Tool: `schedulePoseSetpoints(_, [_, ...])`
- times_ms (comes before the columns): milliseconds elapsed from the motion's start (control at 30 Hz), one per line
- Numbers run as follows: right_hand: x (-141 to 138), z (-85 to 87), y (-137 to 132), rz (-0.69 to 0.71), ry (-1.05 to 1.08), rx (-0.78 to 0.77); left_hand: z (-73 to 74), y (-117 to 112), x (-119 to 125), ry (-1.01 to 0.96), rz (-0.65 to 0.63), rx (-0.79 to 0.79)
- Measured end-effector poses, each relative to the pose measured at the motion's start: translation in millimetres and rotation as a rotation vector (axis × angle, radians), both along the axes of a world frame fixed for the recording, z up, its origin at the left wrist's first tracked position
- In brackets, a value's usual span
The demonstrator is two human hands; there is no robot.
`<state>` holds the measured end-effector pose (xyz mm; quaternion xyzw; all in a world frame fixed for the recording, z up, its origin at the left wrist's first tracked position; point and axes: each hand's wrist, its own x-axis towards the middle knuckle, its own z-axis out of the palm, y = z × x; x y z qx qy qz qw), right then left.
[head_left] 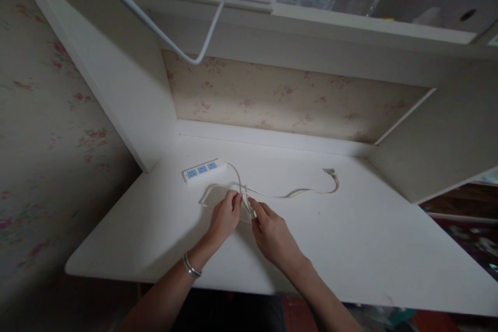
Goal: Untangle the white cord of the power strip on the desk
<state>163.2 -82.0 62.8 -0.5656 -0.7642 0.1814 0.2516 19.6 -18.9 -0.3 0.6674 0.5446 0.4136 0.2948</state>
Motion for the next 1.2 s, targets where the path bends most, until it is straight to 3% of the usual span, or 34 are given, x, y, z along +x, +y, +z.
schedulePoseSetpoints(200, [46,5.8,-23,0.179,0.492,-0.345,-1.6,10,3,0.036,-0.014,0.032])
schedulePoseSetpoints(367, [100,-6.2,-48,0.262,0.683,-0.562,-1.1,14,8,0.233,0.014,-0.001])
schedulePoseSetpoints(467, [112,-5.2,-57,0.336,0.678,-0.555,0.2,11,14,0.367,0.023,0.004])
schedulePoseSetpoints(600, [106,5.8,-63,0.442,0.642,-0.482,0.2,9,19,0.492,0.029,0.009])
schedulePoseSetpoints(700, [113,-1.3,-67,0.448,0.906,-0.349,-0.4,10,21,0.548,0.051,0.002])
schedulePoseSetpoints(833, [137,-23.0,-75,0.325,1.114,-0.141,-0.8,12,23,0.560,0.070,0.017])
schedulePoseSetpoints(933, [150,-24.4,-84,0.200,1.187,-0.062,-1.9,12,26,0.576,0.074,0.010])
schedulePoseSetpoints(1067, [154,-8.9,-90,-0.232,1.482,0.167,-3.9,13,34,0.571,0.062,0.015])
schedulePoseSetpoints(1200, [155,4.5,-80,-0.691,1.571,0.338,-4.9,12,42,0.586,0.043,0.019])
